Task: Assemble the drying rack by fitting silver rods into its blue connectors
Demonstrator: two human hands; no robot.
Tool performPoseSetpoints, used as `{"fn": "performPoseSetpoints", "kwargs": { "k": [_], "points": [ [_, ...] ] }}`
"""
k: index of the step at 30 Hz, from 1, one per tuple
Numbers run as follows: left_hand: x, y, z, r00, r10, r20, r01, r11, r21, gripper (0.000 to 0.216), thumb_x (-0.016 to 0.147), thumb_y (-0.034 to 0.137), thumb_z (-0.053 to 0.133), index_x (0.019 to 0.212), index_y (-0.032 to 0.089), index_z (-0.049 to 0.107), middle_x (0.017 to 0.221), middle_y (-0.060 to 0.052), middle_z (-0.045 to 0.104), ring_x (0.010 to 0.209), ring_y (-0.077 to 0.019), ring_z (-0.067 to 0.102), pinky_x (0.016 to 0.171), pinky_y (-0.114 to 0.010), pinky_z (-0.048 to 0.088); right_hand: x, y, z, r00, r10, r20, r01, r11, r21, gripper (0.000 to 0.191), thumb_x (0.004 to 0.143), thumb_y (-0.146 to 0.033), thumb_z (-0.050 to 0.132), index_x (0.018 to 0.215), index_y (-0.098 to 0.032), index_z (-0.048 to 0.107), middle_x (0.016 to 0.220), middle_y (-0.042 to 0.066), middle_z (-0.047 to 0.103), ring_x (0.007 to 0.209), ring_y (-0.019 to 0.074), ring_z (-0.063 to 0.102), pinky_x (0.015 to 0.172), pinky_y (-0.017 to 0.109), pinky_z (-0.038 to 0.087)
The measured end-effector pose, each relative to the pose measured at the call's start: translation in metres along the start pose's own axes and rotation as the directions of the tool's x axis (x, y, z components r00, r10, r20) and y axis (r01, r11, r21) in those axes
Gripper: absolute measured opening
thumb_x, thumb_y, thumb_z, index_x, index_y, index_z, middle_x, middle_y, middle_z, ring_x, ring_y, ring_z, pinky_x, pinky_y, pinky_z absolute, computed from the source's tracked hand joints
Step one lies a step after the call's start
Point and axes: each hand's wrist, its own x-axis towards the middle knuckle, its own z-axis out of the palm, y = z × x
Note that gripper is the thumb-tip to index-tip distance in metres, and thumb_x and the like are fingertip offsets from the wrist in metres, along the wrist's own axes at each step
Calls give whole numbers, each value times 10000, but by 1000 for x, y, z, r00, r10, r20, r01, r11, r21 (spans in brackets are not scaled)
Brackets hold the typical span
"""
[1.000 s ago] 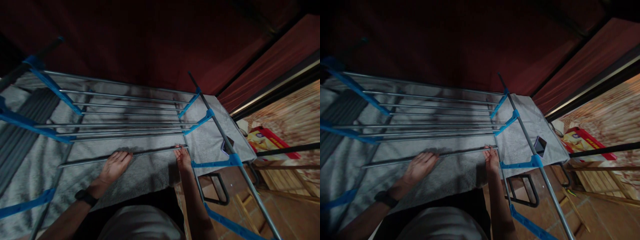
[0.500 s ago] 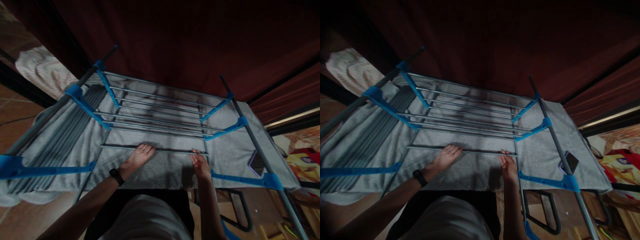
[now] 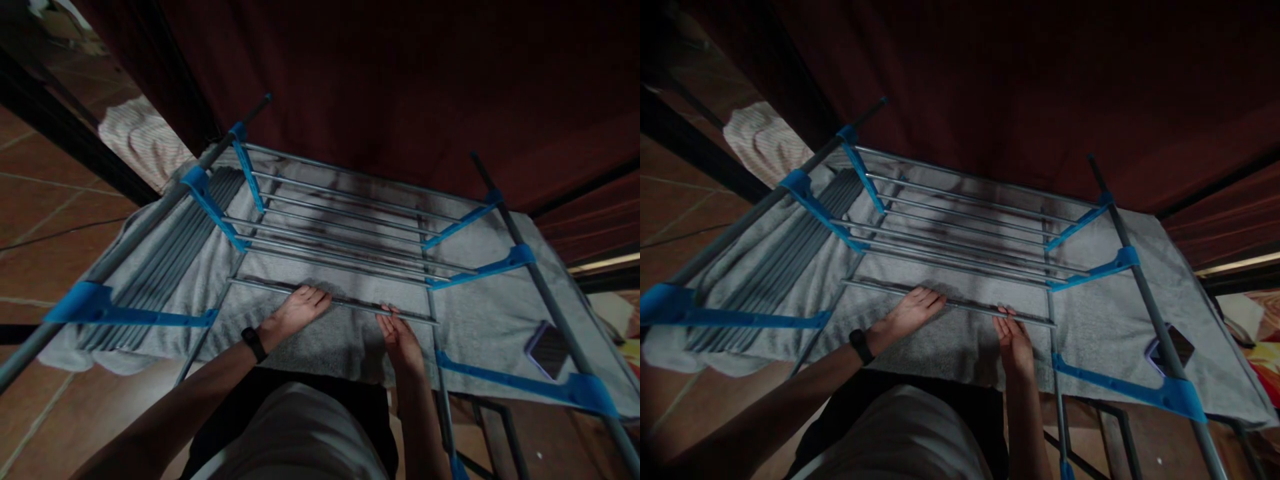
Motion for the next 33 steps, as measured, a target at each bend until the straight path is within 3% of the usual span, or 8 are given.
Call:
{"fn": "performPoseSetpoints", "kwargs": {
  "k": [10, 18, 25, 33],
  "points": [
    [2, 6, -9, 1000, 15, -6, -15, 1000, 21, 378, 1008, 48, 455, 1331, 187, 594, 1088, -58, 721, 1045, -200, 673, 943, -350, 492, 0, -4, -4, 999, -26, -24, 26, 1000, -9, 219, 755, -305, 833, 936, -254, 720, 1078, 16, 804, 1168, 181, 732, 1163, 407, 535],
    [-6, -7, -9, 992, -57, -116, 60, 998, 21, 392, 992, 33, 445, 1307, 177, 628, 1078, -67, 731, 992, -214, 658, 919, -366, 470, -6, -19, 7, 995, -95, -19, 96, 995, 24, 161, 775, -311, 840, 872, -264, 721, 1034, 27, 797, 1110, 199, 740, 1069, 410, 596],
    [-31, -28, -14, 943, -225, -245, 219, 974, -52, 273, 1053, 178, 454, 1184, 221, 690, 952, -36, 742, 904, -227, 670, 873, -387, 459, -11, -42, 16, 993, -105, -53, 111, 987, 117, 147, 810, -294, 846, 906, -247, 745, 1051, 25, 798, 1064, 179, 742, 1052, 374, 591],
    [-59, -42, -7, 857, -382, -345, 365, 924, -116, 314, 1064, 350, 445, 1110, 207, 721, 979, -87, 775, 898, -273, 686, 867, -420, 436, -13, -59, 18, 984, -174, -31, 176, 975, 134, 223, 798, -365, 885, 894, -262, 712, 1046, 18, 793, 1043, 184, 736, 1012, 375, 596]
  ]
}}
